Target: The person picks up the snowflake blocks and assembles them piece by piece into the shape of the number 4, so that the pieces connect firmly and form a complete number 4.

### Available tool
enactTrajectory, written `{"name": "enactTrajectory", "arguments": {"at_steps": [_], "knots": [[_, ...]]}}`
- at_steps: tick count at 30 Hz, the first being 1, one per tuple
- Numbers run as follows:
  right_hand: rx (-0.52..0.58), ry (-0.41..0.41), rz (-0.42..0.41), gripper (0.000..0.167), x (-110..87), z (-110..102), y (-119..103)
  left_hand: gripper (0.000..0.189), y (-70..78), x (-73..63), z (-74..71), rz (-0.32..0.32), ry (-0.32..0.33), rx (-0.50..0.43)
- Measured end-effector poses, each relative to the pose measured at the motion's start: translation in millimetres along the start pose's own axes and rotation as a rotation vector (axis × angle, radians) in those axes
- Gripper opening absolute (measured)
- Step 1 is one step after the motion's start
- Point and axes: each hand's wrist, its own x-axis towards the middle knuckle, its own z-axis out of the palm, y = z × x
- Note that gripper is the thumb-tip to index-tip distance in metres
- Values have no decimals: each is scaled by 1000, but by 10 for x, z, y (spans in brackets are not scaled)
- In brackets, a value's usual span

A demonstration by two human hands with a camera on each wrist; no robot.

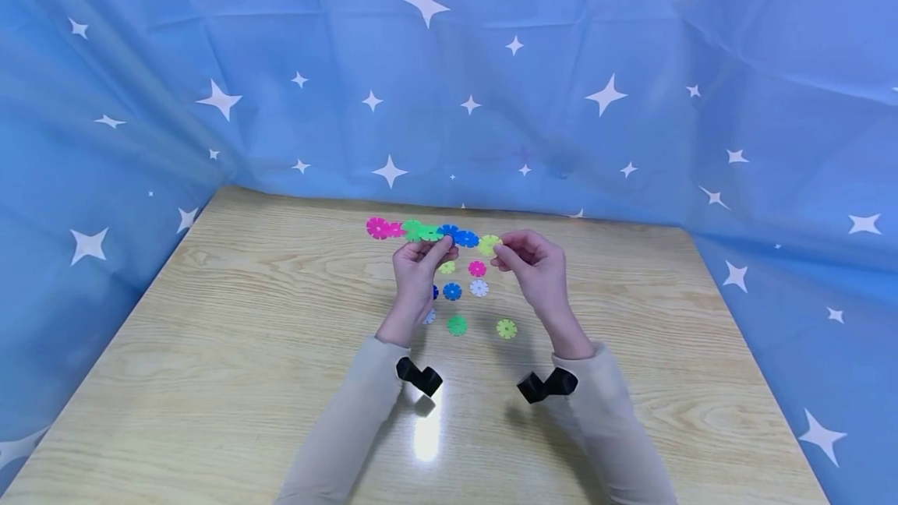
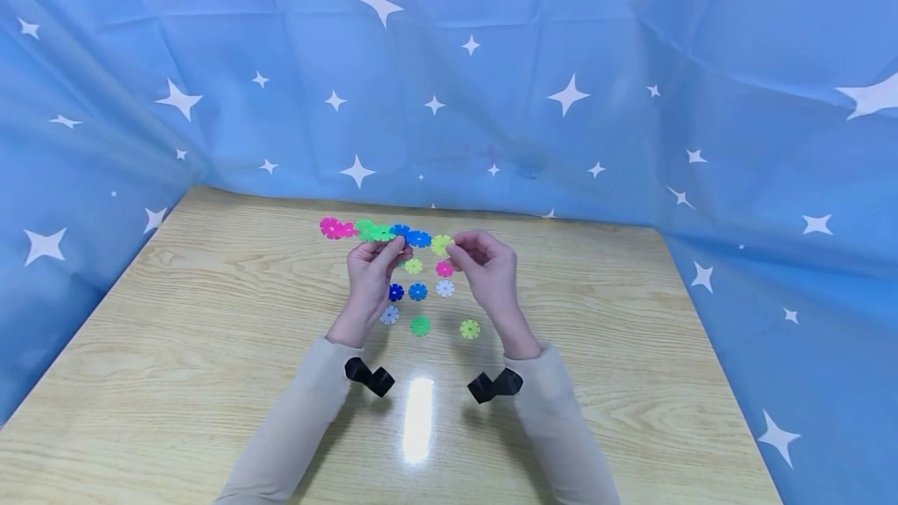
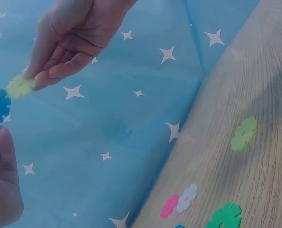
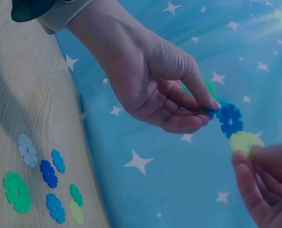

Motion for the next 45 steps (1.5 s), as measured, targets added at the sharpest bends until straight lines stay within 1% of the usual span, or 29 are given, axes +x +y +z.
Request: {"name": "enactTrajectory", "arguments": {"at_steps": [5, 8, 13, 23, 29, 33, 36, 40, 45], "knots": [[-14, 2, 3, 13, 2, 1, -14, 27, 0, -4, -7, 5, 0, 17], [-18, 13, -14, 13, 4, 2, -4, 26, 3, -4, -5, 3, 2, 23], [2, 29, -40, 12, 0, 15, 14, 26, 12, -7, -1, 3, 2, 21], [42, 28, -30, 12, -10, 36, 28, 26, 2, -3, -15, 9, 5, 41], [32, 21, -20, 9, -16, 49, 27, 26, 22, -4, -26, -16, -6, 102], [25, 21, -23, 5, -30, 42, 47, 27, 61, 0, -29, -9, -36, 173], [38, 28, -31, 5, -53, 54, 68, 27, 90, 9, -32, 1, -60, 215], [66, 59, -47, 4, -91, 104, 116, 26, 103, 16, -46, 7, -71, 230], [126, 94, -82, 7, -128, 181, 172, 24, 115, -6, -42, 9, -60, 226]]}}
